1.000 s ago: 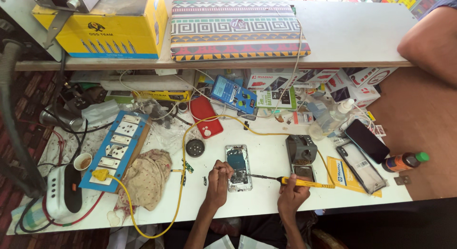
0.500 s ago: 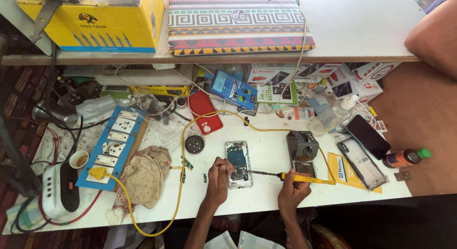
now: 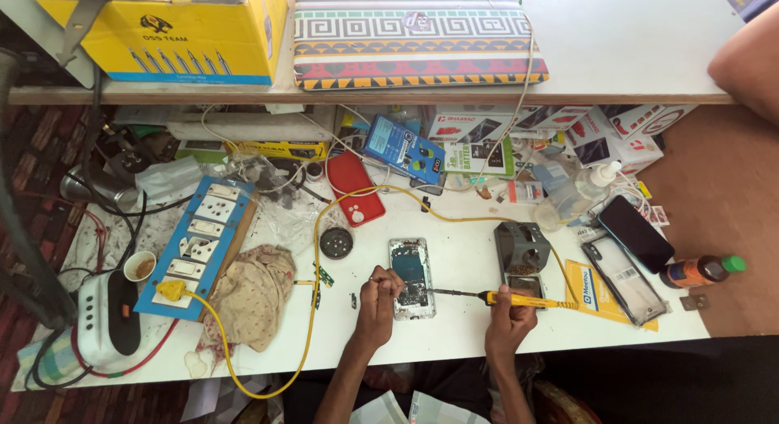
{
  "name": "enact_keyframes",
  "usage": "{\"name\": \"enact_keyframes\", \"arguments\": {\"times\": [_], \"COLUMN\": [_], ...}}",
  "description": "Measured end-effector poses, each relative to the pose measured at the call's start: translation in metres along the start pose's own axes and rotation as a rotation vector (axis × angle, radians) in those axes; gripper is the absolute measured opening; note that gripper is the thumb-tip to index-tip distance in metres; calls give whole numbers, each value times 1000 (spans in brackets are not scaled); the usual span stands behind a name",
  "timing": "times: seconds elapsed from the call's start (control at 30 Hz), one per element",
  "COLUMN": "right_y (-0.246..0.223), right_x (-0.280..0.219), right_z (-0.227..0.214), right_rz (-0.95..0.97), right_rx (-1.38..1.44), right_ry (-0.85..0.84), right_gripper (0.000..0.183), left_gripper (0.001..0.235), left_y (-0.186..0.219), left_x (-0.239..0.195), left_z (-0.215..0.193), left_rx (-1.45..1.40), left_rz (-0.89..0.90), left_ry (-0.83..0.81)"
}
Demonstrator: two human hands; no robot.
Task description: The person uses a soldering iron and tweezers to work on a small circuit board placed on a cluttered workbench. They repeatedly apply heat and adjust components on the board throughout the clip.
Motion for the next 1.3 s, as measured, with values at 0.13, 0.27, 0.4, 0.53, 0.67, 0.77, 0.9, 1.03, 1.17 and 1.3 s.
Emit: {"name": "enact_keyframes", "arguments": {"times": [0.13, 0.27, 0.4, 0.53, 0.67, 0.77, 0.9, 1.03, 1.17, 1.3], "right_y": [-5, -4, 0, 2, 3, 3, -1, -6, -7, -4], "right_x": [-4, -6, -2, -1, -2, -3, -4, -3, -2, 2], "right_z": [0, 1, -1, -1, -1, -1, 1, 6, 6, 7], "right_rz": [-109, -164, -59, -39, -91, -104, -62, -6, 81, 110], "right_rx": [-145, -121, -64, -17, -83, -139, -122, -50, -80, 26], "right_ry": [77, 98, 18, -49, 55, 120, 93, 65, 89, 116], "right_gripper": [22, 23, 18, 16, 23, 19, 20, 22, 26, 25], "left_gripper": [37, 38, 39, 38, 38, 38, 37, 35, 37, 37], "left_y": [1, 2, 1, -1, -3, -2, -2, -1, -3, -3], "left_x": [0, 0, 1, -1, -1, -1, -3, -1, -2, -2], "left_z": [-1, -1, 1, -2, -2, -2, -1, -2, -2, -4], "left_rx": [34, 11, -36, 2, 2, 25, -6, 14, -46, -16], "left_rz": [-9, -9, 8, -9, -26, -24, -38, -13, -23, -38], "left_ry": [-13, -1, -7, -1, -1, -8, 2, -3, 11, 14]}}
Point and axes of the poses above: each hand's wrist, its own x-axis towards the middle knuckle, its own z-axis out of the palm, y = z × x, the point moved 5 cm from there along x, towards the middle knuckle, and after that the axes turned 14 degrees about z, right-handed, at the moved point
